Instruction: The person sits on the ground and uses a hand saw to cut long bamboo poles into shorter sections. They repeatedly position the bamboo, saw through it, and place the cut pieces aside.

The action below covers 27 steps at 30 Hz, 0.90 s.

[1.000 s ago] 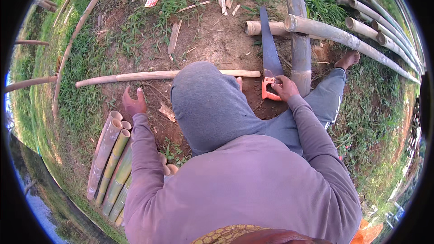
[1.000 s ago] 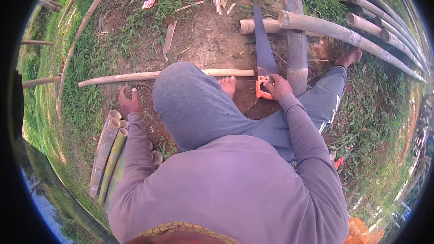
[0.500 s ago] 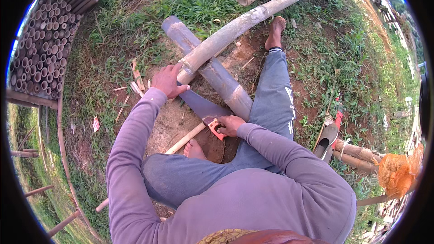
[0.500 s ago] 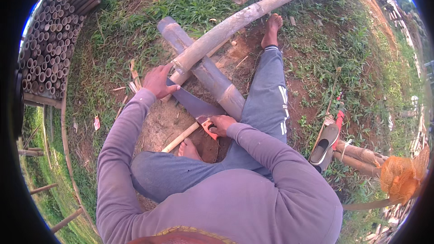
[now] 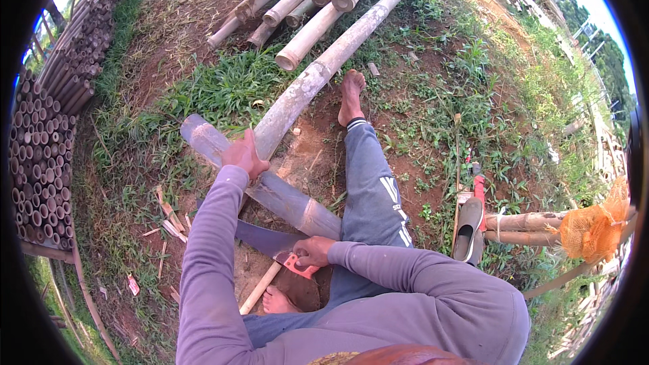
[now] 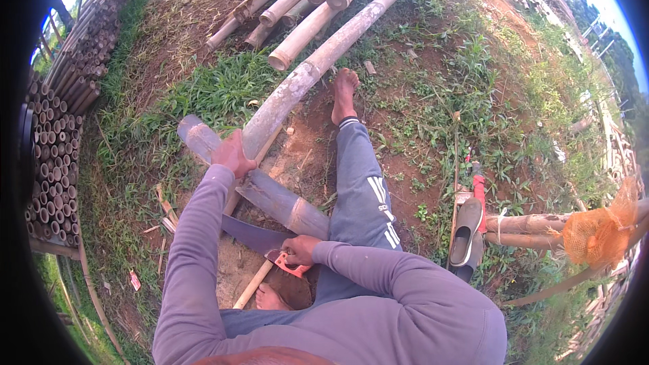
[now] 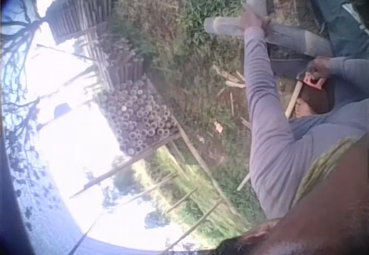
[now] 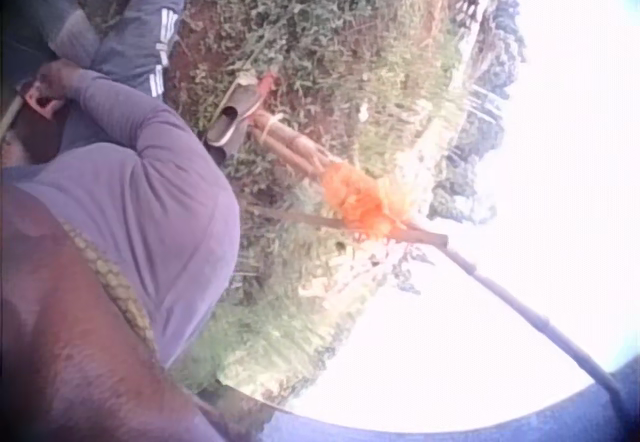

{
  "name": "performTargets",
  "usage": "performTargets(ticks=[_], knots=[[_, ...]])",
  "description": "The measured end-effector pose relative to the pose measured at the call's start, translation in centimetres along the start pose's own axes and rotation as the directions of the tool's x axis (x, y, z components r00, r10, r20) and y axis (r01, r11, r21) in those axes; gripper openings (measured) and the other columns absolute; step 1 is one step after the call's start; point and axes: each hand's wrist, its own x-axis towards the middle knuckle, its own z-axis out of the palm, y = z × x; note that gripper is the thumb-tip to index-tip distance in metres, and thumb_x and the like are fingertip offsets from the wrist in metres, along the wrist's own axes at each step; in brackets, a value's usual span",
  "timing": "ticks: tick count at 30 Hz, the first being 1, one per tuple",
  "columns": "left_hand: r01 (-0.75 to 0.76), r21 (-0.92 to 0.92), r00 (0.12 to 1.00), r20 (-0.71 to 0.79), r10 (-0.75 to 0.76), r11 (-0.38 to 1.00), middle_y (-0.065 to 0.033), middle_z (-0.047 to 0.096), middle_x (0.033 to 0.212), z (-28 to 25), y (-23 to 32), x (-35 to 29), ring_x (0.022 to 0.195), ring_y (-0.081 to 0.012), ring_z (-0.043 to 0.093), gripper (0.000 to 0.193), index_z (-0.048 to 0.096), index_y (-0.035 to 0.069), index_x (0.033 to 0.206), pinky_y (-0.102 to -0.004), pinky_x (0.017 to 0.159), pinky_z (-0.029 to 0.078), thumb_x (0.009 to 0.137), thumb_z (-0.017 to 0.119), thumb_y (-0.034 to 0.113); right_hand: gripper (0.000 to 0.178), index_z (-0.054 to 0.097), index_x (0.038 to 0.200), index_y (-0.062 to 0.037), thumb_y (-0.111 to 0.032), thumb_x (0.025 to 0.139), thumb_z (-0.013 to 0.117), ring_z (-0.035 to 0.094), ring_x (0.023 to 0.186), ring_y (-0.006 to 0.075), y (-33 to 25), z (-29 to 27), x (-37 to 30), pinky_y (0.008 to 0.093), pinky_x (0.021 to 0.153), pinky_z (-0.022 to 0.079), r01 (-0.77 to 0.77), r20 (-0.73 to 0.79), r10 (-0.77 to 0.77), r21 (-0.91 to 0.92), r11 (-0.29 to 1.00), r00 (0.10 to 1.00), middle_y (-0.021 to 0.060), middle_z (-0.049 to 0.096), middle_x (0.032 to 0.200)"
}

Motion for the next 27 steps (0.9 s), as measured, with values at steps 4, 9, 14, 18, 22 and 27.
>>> performTargets(ticks=[4,9,14,18,22,27], knots=[[-0.038,-0.011,0.999,-0.023,0.038,0.999,-0.0256,0.075,0.119,-5.4,-1.4,-7.1,0.109,-0.0457,0.075,0.097,0.044,0.005,0.146,-0.0535,0.096,0.059,0.072,0.091,0.047,0.059,0.066,0.139,0.0009,-0.042,0.1,0.075,0.077,0.104,0.0316,-2.4,-1.6,-0.4,0.044,0.092,0.06,-0.033,-0.176,0.092,0.313,0.949,0.98,0.0186,0.079,0.113],[-0.055,-0.03,0.99,-0.131,0.05,0.998,-0.0261,0.074,0.118,-7.6,-7.9,-21.7,0.107,-0.0471,0.074,0.103,0.045,0.006,0.151,-0.054,0.093,0.059,0.068,0.092,0.042,0.052,0.066,0.14,0.0012,-0.038,0.106,0.073,0.073,0.095,0.016,-2.0,-6.4,2.1,0.0306,0.079,0.06,0.177,-0.458,0.201,0.657,0.733,0.866,0.0118,0.075,0.116],[0.133,0.052,0.975,-0.187,-0.122,0.99,-0.0183,0.069,0.123,-5.0,-13.9,-37.3,0.105,-0.0418,0.073,0.102,0.045,0.011,0.155,-0.0507,0.092,0.06,0.067,0.092,0.029,0.085,0.041,0.156,0.0043,-0.059,0.106,0.066,0.069,0.12,0.0346,-1.5,-20.3,2.7,0.0459,0.099,0.06,0.502,-0.647,0.383,0.758,0.416,0.659,0.0225,0.065,0.136],[0.335,0.116,0.91,-0.297,-0.29,0.935,-0.0139,0.068,0.128,-0.5,-20.8,-51.6,0.113,-0.0374,0.071,0.096,0.049,0.012,0.153,-0.0481,0.096,0.059,0.067,0.092,0.018,0.101,0.037,0.163,-0.0054,-0.072,0.095,0.071,0.057,0.138,0.0464,-4.1,-29.1,4.7,0.0679,0.116,0.045,0.67,-0.685,0.423,0.711,0.212,0.593,0.0211,0.052,0.157],[0.683,0.228,0.701,-0.471,-0.535,0.694,-0.0135,0.065,0.14,4.5,-27.8,-66.4,0.127,-0.037,0.066,0.09,0.051,0.012,0.152,-0.0507,0.112,0.05,0.071,0.09,0.014,0.083,0.057,0.151,-0.0166,-0.072,0.092,0.074,0.06,0.134,0.0414,-11.1,-20.8,8.4,0.0689,0.116,0.045,0.635,-0.592,0.383,0.773,0.019,0.709,0.0133,0.064,0.144],[0.753,-0.657,-0.497,-0.604,-0.622,0.036,-0.0163,0.062,0.146,14.9,-31.8,-72.1,0.13,-0.035,0.065,0.075,0.05,0.006,0.152,-0.0477,0.114,0.05,0.087,0.085,0.014,0.082,0.051,0.151,-0.0163,-0.059,0.089,0.083,0.057,0.137,0.0369,-20.4,-1.8,10.7,0.064,0.12,0.042,0.358,-0.342,0.132,0.924,-0.134,0.931,0.0125,0.06,0.145]])
